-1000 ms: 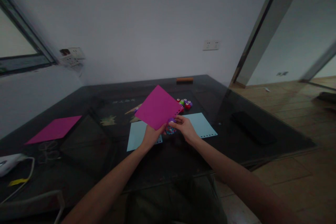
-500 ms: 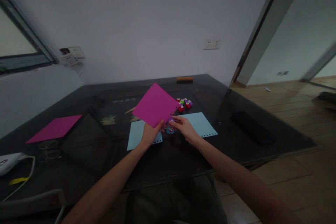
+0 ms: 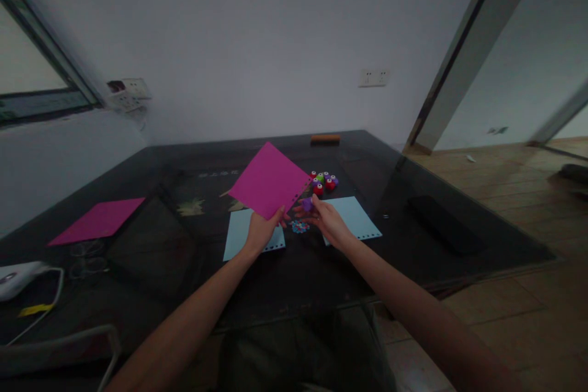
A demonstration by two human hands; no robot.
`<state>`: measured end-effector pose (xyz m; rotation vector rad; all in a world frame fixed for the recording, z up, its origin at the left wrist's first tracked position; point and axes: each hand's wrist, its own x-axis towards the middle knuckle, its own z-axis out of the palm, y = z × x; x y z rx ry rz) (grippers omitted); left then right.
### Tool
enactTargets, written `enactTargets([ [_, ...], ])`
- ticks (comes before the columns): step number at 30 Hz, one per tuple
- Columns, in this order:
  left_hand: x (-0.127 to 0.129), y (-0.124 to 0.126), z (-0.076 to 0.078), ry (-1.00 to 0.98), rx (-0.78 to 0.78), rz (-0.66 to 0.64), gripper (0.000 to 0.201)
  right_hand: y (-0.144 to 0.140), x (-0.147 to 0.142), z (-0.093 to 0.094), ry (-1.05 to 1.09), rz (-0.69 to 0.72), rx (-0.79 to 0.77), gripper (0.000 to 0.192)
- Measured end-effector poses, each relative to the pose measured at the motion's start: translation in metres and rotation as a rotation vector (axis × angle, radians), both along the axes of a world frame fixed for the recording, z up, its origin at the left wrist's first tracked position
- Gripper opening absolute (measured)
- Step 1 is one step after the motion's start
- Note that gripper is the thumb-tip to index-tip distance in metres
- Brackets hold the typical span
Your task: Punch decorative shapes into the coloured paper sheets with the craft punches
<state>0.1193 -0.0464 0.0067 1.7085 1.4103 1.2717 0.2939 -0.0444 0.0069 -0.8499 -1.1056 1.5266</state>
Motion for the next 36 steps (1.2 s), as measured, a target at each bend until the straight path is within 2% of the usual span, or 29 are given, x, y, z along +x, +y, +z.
enactTargets([
  [4,-0.001,0.001,-0.002,-0.004,0.000,-0.007,0.035,0.003,0.003,-0.002,-0.106,-0.003,0.067,0.045],
  [9,-0.002,0.002,-0.004,-0.007,-0.008,-0.015,0.036,0.010,0.008,-0.009,-0.636,-0.096,0.447,0.038],
  [12,-0.001,0.002,-0.005,-0.013,-0.018,-0.012,0.035,0.013,0.009,-0.015,-0.890,-0.058,0.534,0.035],
  [14,-0.001,0.002,-0.005,-0.017,-0.025,-0.009,0.035,0.015,0.010,-0.017,-0.961,-0.031,0.542,0.034],
  [23,-0.002,0.003,-0.007,0.009,-0.021,-0.009,0.035,0.014,0.012,-0.012,-0.834,-0.021,0.496,0.033],
  [27,-0.002,0.004,-0.008,0.010,-0.022,-0.011,0.035,0.015,0.012,-0.013,-0.867,-0.060,0.496,0.034],
  [32,-0.001,0.002,-0.007,-0.007,-0.027,-0.018,0.034,0.015,0.012,-0.017,-0.901,-0.029,0.486,0.035],
  [36,-0.001,0.002,-0.005,0.013,-0.024,-0.019,0.034,0.015,0.013,-0.014,-0.755,-0.001,0.449,0.038],
])
